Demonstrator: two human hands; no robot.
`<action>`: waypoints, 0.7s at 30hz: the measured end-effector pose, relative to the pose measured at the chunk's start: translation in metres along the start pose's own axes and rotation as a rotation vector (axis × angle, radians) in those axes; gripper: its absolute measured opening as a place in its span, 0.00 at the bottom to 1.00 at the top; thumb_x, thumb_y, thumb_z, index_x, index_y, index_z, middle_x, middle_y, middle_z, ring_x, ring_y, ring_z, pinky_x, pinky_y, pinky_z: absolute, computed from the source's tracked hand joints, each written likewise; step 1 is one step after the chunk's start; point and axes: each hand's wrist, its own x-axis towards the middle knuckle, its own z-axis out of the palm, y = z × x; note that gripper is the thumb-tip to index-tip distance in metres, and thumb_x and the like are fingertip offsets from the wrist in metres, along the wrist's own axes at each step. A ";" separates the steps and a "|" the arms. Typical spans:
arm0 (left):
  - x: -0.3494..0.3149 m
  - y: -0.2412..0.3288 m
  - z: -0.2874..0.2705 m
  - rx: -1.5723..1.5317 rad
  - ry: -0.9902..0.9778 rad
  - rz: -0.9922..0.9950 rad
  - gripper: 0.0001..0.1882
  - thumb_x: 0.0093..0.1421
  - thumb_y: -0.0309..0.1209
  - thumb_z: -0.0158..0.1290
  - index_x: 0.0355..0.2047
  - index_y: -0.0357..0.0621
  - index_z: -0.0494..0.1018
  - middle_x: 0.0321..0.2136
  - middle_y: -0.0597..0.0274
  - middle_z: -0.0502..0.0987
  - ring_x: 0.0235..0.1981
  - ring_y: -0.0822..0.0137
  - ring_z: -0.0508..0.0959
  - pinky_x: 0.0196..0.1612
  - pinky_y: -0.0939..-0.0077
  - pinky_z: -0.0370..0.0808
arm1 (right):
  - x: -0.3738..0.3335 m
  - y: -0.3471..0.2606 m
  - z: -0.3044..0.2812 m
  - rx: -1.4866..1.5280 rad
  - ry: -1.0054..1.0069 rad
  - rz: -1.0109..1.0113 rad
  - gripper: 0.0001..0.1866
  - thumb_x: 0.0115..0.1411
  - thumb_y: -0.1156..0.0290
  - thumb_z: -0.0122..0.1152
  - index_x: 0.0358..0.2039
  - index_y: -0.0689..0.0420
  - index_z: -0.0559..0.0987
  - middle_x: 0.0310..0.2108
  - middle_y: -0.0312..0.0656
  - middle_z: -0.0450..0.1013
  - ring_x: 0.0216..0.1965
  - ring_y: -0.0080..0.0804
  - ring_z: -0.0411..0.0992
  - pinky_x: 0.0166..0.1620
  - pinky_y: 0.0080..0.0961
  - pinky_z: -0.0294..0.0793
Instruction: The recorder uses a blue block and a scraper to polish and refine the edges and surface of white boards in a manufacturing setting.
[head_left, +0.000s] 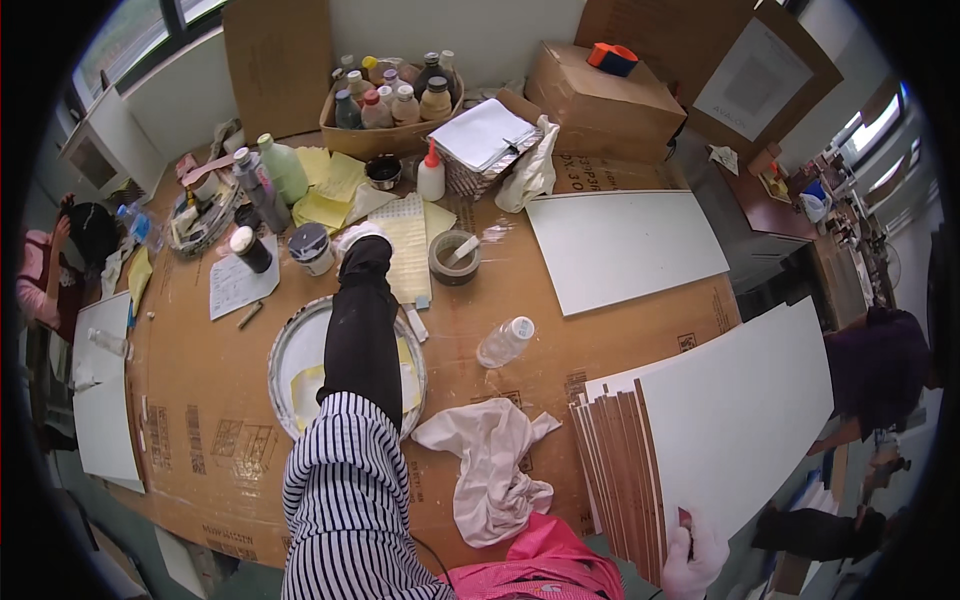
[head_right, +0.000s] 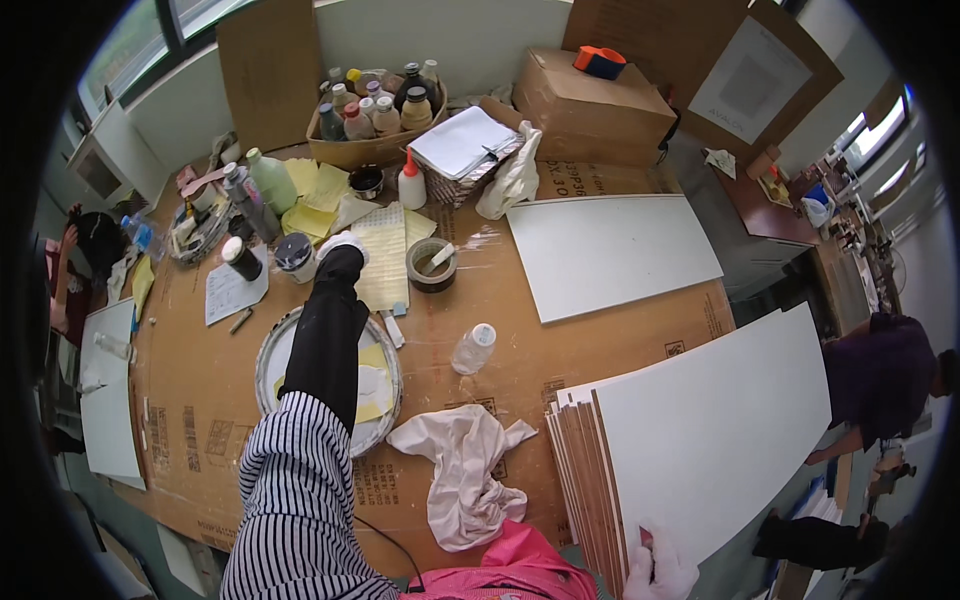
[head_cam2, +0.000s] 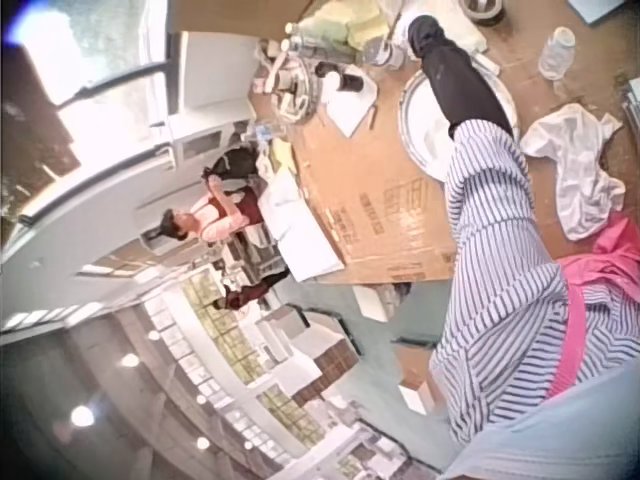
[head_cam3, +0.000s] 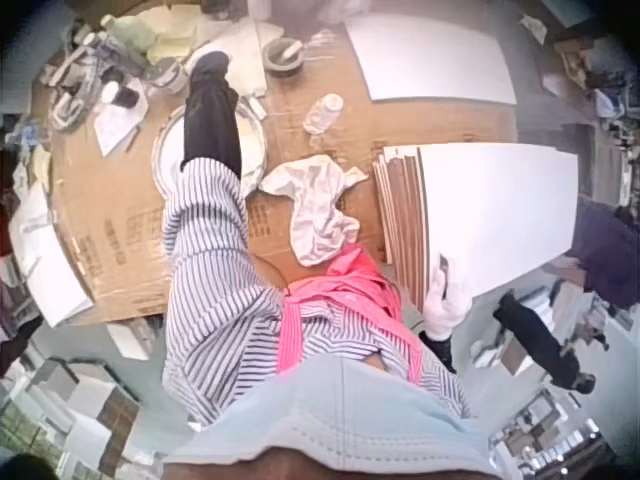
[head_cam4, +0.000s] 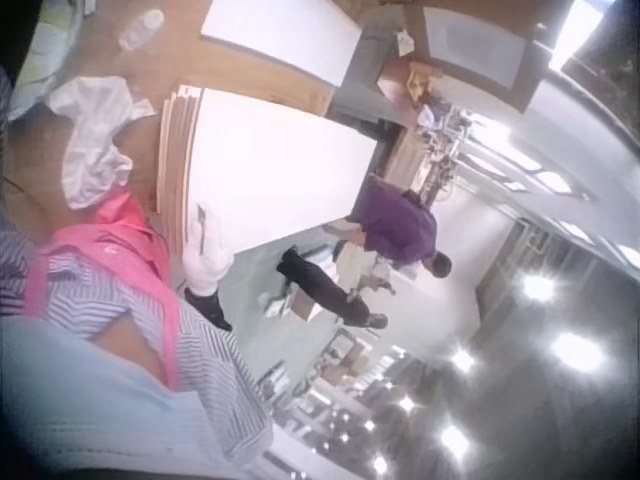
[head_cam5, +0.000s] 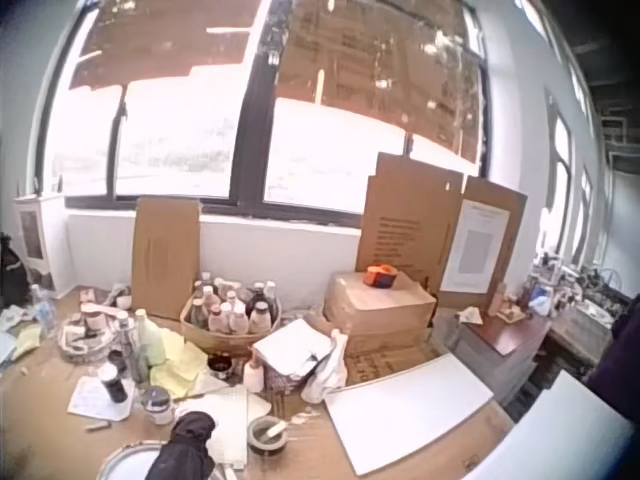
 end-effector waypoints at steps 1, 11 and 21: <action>0.007 0.001 0.004 0.006 -0.004 -0.001 0.29 0.54 0.42 0.62 0.56 0.46 0.77 0.57 0.52 0.77 0.59 0.52 0.77 0.60 0.54 0.74 | 0.002 0.000 0.000 -0.012 -0.034 0.019 0.16 0.64 0.79 0.58 0.52 0.61 0.80 0.43 0.52 0.80 0.40 0.50 0.80 0.44 0.39 0.80; -0.006 -0.002 -0.011 0.087 -0.170 0.003 0.48 0.40 0.54 0.74 0.61 0.52 0.73 0.63 0.54 0.73 0.63 0.55 0.73 0.62 0.55 0.71 | 0.016 -0.002 -0.001 0.032 -0.132 0.052 0.16 0.65 0.78 0.57 0.53 0.66 0.79 0.41 0.53 0.80 0.39 0.50 0.80 0.43 0.40 0.80; -0.033 0.021 -0.056 0.086 -0.045 0.125 0.20 0.58 0.35 0.54 0.50 0.49 0.81 0.52 0.52 0.81 0.54 0.47 0.80 0.53 0.51 0.78 | 0.010 0.001 0.002 0.053 -0.060 0.034 0.16 0.66 0.74 0.58 0.52 0.65 0.80 0.42 0.53 0.81 0.43 0.48 0.80 0.46 0.37 0.79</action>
